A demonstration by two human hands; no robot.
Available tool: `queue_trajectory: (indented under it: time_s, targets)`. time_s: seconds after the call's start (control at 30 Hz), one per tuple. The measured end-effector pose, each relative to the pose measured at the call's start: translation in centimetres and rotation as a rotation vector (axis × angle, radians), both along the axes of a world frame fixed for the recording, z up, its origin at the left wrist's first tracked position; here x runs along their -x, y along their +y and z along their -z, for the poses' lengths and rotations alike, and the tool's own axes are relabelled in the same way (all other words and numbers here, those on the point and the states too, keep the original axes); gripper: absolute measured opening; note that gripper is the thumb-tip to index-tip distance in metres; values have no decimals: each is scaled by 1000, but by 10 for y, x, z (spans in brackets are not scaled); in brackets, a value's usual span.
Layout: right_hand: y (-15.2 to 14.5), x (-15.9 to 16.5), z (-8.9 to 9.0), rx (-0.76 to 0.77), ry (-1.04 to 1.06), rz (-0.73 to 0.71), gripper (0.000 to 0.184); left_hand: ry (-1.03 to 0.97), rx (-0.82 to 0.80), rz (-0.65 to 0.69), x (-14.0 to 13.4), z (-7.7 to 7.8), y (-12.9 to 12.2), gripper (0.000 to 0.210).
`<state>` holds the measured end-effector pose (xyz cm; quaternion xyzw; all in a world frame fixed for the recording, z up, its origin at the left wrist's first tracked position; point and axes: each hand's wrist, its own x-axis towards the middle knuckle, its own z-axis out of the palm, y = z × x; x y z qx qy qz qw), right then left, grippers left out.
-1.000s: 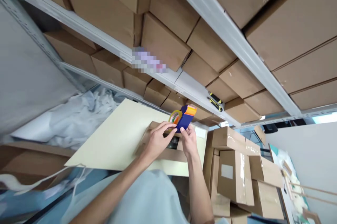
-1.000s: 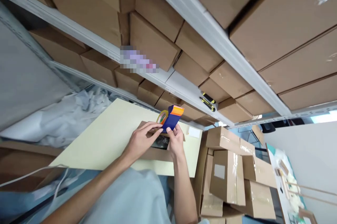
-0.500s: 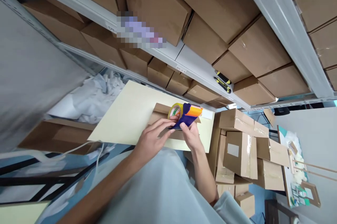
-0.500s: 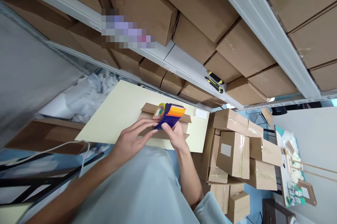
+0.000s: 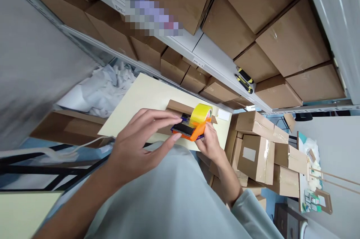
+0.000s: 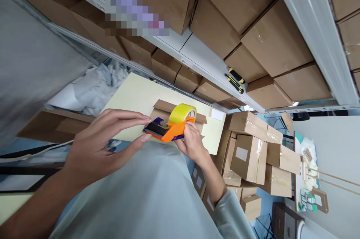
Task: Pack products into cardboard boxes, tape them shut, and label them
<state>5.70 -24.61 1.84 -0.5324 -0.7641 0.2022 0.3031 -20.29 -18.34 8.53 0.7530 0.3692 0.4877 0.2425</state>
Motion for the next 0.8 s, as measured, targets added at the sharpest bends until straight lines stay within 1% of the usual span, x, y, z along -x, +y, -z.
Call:
queue_trajectory:
  time_s: [0.07,0.13,0.23,0.33,0.53,0.63,0.8]
  targets:
    - [0,-6,-2,-88,-80,-29,5,32,-17,10,0,-3,-1,21]
    - [0,-11,-4,-145,-147,-41,6,55,-27,8,1,-4,-1,19]
    - [-1,-15,-8,-164,-211,-46,6,51,-37,24,3,-4,-1,19]
    - [-2,-16,-14,-210,-238,-44,11,58,-32,77,6,-4,-1,21]
    - [-1,-17,-26,-316,-322,-58,14,84,-77,168,9,-4,-2,36]
    - [-3,-18,-28,-320,-398,-56,17,66,-83,175,9,-4,-4,39]
    - [-8,-18,-30,-273,-478,-116,20,56,-59,169,13,0,-8,49]
